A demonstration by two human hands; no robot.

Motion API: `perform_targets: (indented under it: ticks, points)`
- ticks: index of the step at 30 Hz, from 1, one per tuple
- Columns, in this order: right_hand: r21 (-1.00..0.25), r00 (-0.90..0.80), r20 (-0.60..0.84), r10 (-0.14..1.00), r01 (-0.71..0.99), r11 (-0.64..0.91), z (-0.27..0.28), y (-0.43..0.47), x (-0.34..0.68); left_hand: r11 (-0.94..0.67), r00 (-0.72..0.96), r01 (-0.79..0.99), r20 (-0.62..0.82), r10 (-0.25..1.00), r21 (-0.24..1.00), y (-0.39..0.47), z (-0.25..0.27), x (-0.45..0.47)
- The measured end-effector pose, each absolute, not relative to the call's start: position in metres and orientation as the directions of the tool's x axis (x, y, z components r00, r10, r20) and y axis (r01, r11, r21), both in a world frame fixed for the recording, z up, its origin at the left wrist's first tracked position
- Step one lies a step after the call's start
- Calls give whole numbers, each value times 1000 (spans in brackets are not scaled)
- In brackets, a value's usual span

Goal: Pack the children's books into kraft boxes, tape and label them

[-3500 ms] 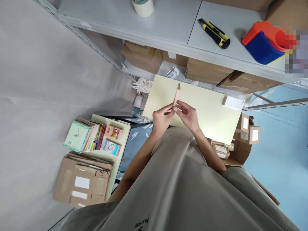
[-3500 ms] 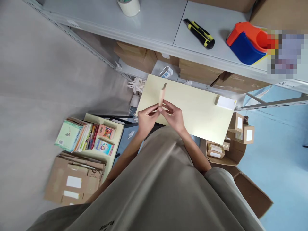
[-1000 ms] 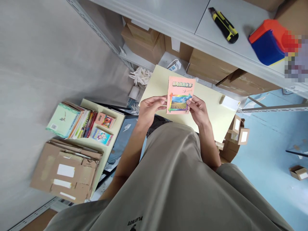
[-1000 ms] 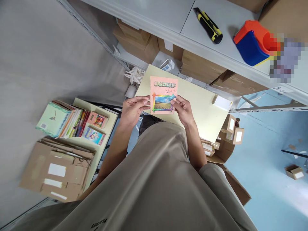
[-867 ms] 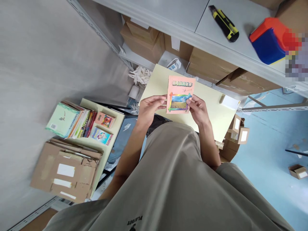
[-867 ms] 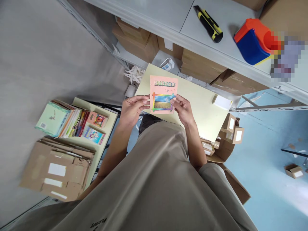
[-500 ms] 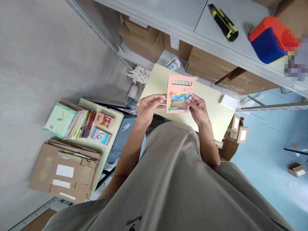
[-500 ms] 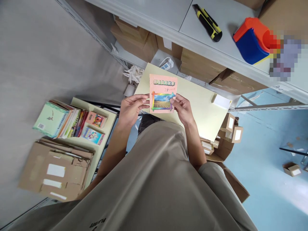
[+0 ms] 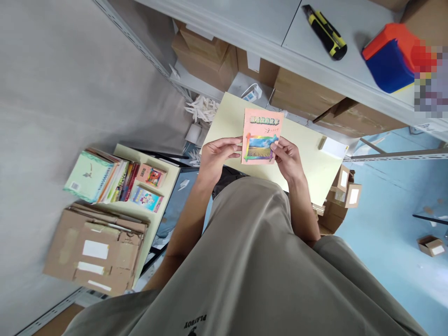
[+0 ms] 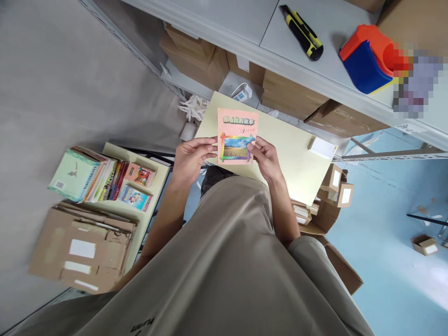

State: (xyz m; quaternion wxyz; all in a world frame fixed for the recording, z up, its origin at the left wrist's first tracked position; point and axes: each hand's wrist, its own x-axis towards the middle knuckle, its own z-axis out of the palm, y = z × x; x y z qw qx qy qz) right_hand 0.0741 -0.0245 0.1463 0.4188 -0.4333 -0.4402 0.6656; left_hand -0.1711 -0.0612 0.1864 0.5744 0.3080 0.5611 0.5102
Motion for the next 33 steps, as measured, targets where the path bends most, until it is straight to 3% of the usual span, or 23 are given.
perform_targets:
  ticks: [5, 9, 13, 19, 27, 33]
  points:
    - [-952, -270, -193, 943, -183, -247, 146, -23, 75, 320, -76, -292, -356, 931, 901, -57, 175, -170]
    - [-978, -207, -168, 964, -88, -189, 134, -22, 74, 323, -39, -274, -346, 937, 906, -56, 162, -160]
    - [-997, -19, -68, 998, 49, -67, 128, -27, 58, 190, -128, -161, -211, 969, 969, -60, 161, -143]
    - [-994, -66, -95, 993, 68, -91, 142, -35, 43, 94, -42, 24, -93, 995, 995, -70, 171, -131]
    - [-976, -157, -164, 974, -120, -183, 141, -27, 61, 140, -246, -35, -144, 958, 990, -60, 167, -155]
    - [-956, -170, -223, 960, -157, -250, 140, -30, 60, 236, -86, -197, -257, 963, 952, -59, 164, -148]
